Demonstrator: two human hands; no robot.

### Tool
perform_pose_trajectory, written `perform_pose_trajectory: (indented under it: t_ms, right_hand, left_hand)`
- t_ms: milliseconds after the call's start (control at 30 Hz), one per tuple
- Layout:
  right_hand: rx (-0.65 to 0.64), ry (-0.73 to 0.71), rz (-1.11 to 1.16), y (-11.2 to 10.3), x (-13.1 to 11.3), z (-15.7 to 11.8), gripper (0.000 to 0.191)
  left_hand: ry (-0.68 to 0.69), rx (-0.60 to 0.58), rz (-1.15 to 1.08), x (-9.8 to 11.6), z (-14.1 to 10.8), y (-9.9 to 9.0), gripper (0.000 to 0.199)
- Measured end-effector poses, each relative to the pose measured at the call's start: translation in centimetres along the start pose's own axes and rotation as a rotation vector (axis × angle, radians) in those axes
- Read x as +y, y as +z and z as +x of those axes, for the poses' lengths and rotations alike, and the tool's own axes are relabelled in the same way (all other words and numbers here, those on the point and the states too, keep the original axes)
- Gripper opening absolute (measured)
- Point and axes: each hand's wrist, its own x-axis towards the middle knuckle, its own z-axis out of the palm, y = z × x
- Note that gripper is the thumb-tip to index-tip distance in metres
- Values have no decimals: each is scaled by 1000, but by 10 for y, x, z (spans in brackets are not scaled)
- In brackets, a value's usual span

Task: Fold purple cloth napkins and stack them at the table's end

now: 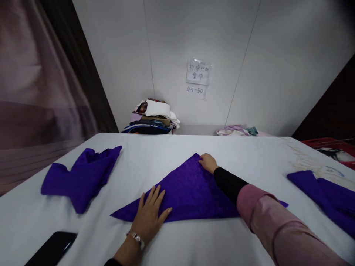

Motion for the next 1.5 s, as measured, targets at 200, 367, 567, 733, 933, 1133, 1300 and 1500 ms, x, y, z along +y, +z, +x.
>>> perform_pose_trajectory:
  t_ms: [200,367,567,733,933,1133,1300,1500]
  right_hand:
    - [9,7,-12,5,0,1,14]
    - [81,-15,-51,4,0,-2,18]
    - [87,-40,-89,6,4,-2,16]
    - [108,-88,-89,6,5,-3,20]
    - [85,-316,-43,9,-14,-32,35]
    - [-213,-540,14,17,-17,-60,71]
    - [-216,-380,-73,-1,27,-60,68]
    - [-140,-66,-188,-31,78,-81,63]
  left_hand:
    - [15,32,10,-1,1,3,64]
    - [49,71,13,-2,2,2,60]
    - [49,49,33,-3,1,5,62]
    - [61,52,45,-4,0,7,62]
    - [65,56,58,-4,0,7,62]
    - [65,44,65,-3,0,6,63]
    - [54,31,71,-1,1,3,63]
    - [32,-5,54,0,2,1,64]
